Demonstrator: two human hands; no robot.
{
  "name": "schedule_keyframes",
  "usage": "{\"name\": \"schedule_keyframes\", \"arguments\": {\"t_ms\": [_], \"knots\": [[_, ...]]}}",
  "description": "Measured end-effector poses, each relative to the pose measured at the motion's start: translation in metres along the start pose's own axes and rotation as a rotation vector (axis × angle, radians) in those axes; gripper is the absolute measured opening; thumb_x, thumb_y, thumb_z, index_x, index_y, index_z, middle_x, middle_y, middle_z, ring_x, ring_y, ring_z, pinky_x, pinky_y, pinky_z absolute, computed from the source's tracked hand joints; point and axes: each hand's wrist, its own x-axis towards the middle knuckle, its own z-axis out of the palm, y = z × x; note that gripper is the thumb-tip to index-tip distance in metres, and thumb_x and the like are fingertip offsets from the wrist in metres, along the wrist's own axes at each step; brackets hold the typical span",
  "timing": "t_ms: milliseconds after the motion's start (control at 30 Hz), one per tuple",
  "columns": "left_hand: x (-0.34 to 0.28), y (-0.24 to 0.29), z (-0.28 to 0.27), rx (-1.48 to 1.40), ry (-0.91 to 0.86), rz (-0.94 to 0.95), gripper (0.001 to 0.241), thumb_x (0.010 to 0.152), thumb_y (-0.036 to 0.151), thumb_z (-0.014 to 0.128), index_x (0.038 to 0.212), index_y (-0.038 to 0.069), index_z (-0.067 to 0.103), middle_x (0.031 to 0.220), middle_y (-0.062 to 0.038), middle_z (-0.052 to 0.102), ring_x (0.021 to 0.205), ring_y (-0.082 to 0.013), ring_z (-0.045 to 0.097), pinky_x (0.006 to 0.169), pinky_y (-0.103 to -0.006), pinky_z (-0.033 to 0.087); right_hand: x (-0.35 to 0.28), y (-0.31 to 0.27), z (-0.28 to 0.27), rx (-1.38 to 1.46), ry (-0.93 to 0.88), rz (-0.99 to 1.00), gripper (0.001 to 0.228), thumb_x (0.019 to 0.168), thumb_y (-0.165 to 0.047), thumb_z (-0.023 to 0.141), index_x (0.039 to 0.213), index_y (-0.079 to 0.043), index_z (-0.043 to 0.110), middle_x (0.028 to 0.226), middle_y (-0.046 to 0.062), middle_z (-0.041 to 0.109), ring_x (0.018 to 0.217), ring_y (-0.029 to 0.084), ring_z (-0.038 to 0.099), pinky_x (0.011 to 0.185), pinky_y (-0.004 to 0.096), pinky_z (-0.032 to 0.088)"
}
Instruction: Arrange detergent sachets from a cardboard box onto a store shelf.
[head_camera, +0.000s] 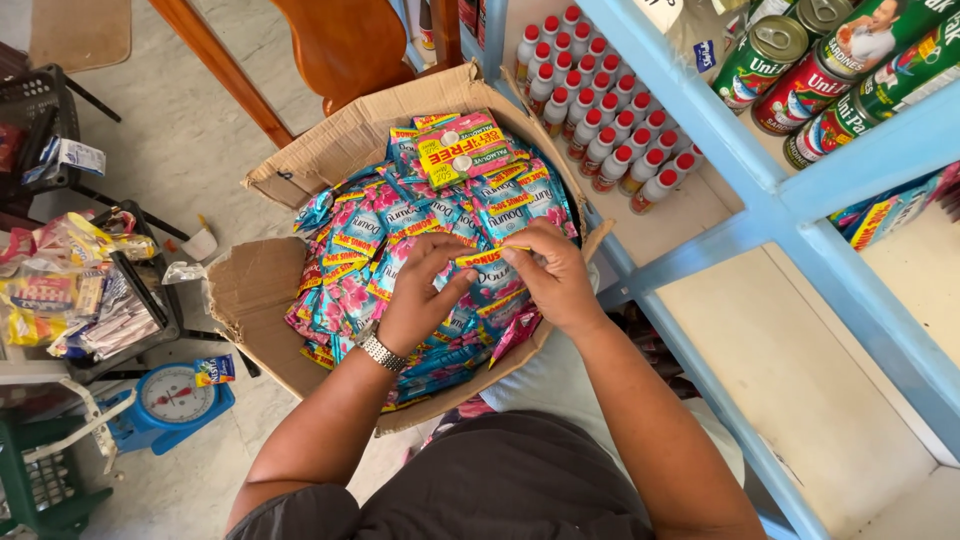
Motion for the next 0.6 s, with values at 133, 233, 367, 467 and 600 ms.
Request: {"name": "schedule_keyframes", "arguments": {"t_ms": [133,233,367,467,600], "knots": [[0.008,0.011,0.003,-0.160,-0.104,-0.119,0.031,0.095,0.013,0.073,0.122,0.002,0.064,0.113,-0.012,0.065,0.100,-0.0237,0.064,0.089,-0.0337,0.053,0.001,0.002,-0.001,0.092,0.086,0.094,0.004,0.100,-0.006,0.070,0.101,-0.003,0.069,0.091,0.000,0.056,0.084,0.009,0.051,0.077,0.023,0.042],[0.011,0.017,0.010,-0.082,-0.080,-0.098,0.030,0.097,0.013,0.071,0.123,0.000,0.063,0.104,-0.011,0.065,0.091,-0.0198,0.062,0.082,-0.0312,0.052,0.000,0.000,-0.003,0.177,0.139,0.135,0.005,0.101,-0.007,0.069,0.103,-0.003,0.070,0.094,-0.002,0.057,0.086,0.008,0.051,0.079,0.023,0.042],[0.001,-0.010,0.025,-0.055,-0.055,-0.312,0.017,0.105,0.013,0.072,0.106,-0.002,0.063,0.086,-0.011,0.055,0.077,-0.0183,0.051,0.070,-0.0305,0.046,-0.008,-0.003,0.000,0.311,0.157,0.183,0.010,0.102,-0.010,0.066,0.109,-0.003,0.068,0.103,-0.002,0.059,0.095,0.008,0.054,0.087,0.023,0.044],[0.007,-0.005,0.023,-0.155,0.014,-0.254,0.018,0.102,0.011,0.064,0.117,0.001,0.066,0.085,-0.003,0.061,0.075,-0.0104,0.056,0.068,-0.0255,0.048,-0.032,0.031,0.002,0.463,0.223,0.269,0.021,0.101,-0.015,0.064,0.120,-0.007,0.064,0.106,-0.002,0.057,0.099,0.008,0.056,0.089,0.024,0.047],[0.011,-0.002,0.010,-0.204,0.042,-0.258,0.012,0.105,0.008,0.062,0.113,0.001,0.065,0.089,-0.003,0.062,0.081,-0.0100,0.056,0.072,-0.0255,0.048,-0.086,0.094,0.014,0.673,0.324,0.567,0.024,0.106,-0.024,0.064,0.114,-0.003,0.058,0.101,0.010,0.057,0.091,0.022,0.059,0.077,0.032,0.053]]}}
